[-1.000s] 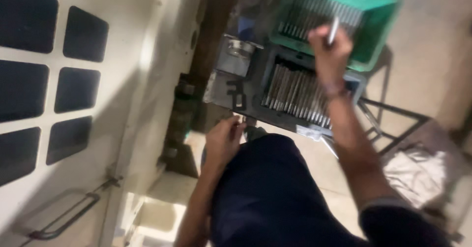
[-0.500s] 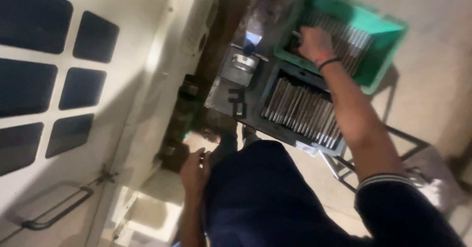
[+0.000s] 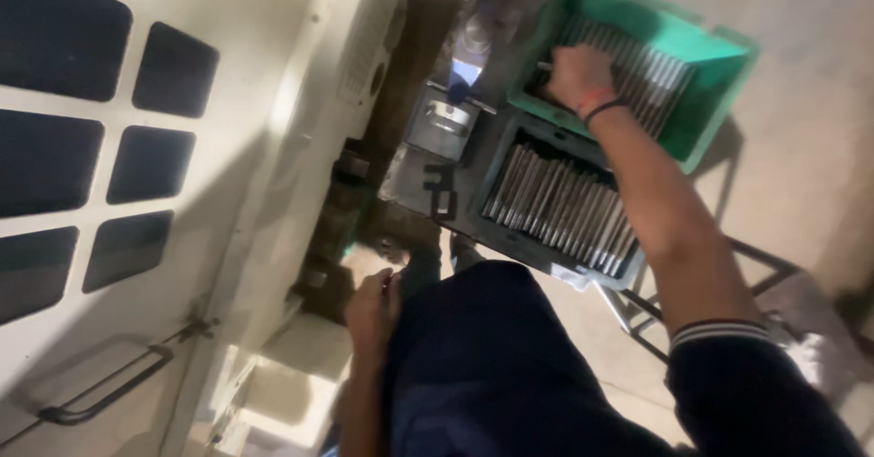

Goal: The person uses a screwdriver to loosen and remove screws from a metal panel on a large industrial machine. They open the panel to access the interior, then close it and re-secure the screws.

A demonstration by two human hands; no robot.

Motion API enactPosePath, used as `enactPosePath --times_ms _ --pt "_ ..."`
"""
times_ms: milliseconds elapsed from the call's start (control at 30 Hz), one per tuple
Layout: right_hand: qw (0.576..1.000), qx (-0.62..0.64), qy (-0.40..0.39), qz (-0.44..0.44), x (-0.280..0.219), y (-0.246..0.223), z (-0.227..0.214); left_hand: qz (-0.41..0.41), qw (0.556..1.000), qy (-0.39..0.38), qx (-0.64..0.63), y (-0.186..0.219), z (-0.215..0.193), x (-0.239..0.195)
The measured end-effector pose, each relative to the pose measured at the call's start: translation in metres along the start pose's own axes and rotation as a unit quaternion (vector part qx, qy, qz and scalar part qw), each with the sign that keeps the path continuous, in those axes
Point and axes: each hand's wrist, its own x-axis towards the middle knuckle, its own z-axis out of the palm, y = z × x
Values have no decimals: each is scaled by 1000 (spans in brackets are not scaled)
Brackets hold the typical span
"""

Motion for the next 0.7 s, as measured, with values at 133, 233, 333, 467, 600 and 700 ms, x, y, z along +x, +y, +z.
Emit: enactPosePath --times_ms 133,233,333,467,600,700 --pt "1000 3 20 -4 3 8 12 5 1000 4 11 -7 6 -1" --pt "999 -21 19 -16 5 16 23 9 1000 -7 25 -11 5 -1" --pt "999 -35 -36 -4 12 21 31 3 999 0 32 -11 1 -3" --pt "992 -60 -105 44 16 26 39 27 999 23 12 -8 -2 1" --pt "1000 -13 -21 19 17 24 45 20 999 33 18 -10 -5 -2" --pt "997 4 -68 26 14 32 45 -5 999 22 36 -13 -3 -4"
